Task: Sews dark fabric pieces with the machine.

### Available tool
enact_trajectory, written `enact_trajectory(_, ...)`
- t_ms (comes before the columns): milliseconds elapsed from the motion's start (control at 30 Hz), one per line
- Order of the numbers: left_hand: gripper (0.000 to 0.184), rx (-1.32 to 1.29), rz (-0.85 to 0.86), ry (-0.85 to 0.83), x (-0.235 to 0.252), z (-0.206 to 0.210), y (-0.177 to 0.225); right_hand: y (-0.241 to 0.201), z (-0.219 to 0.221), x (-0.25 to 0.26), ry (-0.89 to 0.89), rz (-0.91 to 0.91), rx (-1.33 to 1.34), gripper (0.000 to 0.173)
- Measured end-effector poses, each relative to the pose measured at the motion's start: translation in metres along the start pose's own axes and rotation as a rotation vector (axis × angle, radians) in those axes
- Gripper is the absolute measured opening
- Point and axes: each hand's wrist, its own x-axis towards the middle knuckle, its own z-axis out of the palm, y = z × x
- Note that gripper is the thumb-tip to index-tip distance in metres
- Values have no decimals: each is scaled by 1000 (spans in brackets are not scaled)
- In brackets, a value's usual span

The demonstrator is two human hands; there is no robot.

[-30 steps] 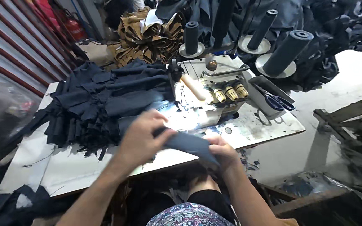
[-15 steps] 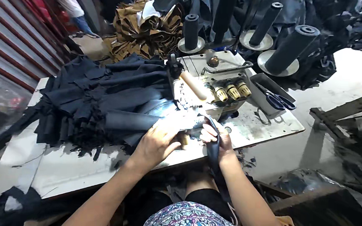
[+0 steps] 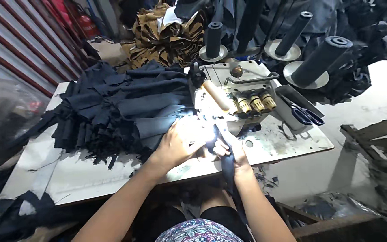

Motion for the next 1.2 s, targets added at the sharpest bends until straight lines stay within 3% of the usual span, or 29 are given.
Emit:
enact_trajectory(100, 54, -295, -146, -31, 0, -21, 10, -3, 21, -12, -19, 45, -426, 11)
enact_trajectory(167, 48, -469, -227, 9, -5, -30, 31, -5, 32, -25, -181, 64, -443, 8)
enact_trajectory(233, 36, -552, -203, 8, -12, -38, 46, -8, 36, -33, -403, 48, -366, 7)
enact_trajectory(300, 23, -512, -155, 29, -17, -56, 43, -18, 33, -33, -569, -7, -322, 11)
enact_trajectory(367, 20, -273, -167, 127, -18, -82, 19, -29, 23, -31, -626, -76, -230, 19)
enact_trajectory(433, 26, 61, -273, 198, -16, -104, -17, -36, 10, -29, -510, -88, -144, 22)
enact_trajectory(500, 23, 252, -358, 207, -15, -107, -39, -30, 6, -23, -236, -19, -107, 24)
enact_trajectory(600, 27, 229, -143, 190, -20, -66, -12, -9, 2, -12, -59, 85, -18, 14)
enact_trajectory(700, 28, 72, 100, 128, -28, -7, 9, -1, -4, -10, -42, 81, 85, 17)
enact_trajectory(933, 42, 120, -16, 21, -34, 1, 19, -9, -16, -4, -39, 32, 348, 23)
enact_trajectory(1200, 38, 75, -91, 12, -19, 2, 25, -4, -4, 6, 24, -43, 417, 34)
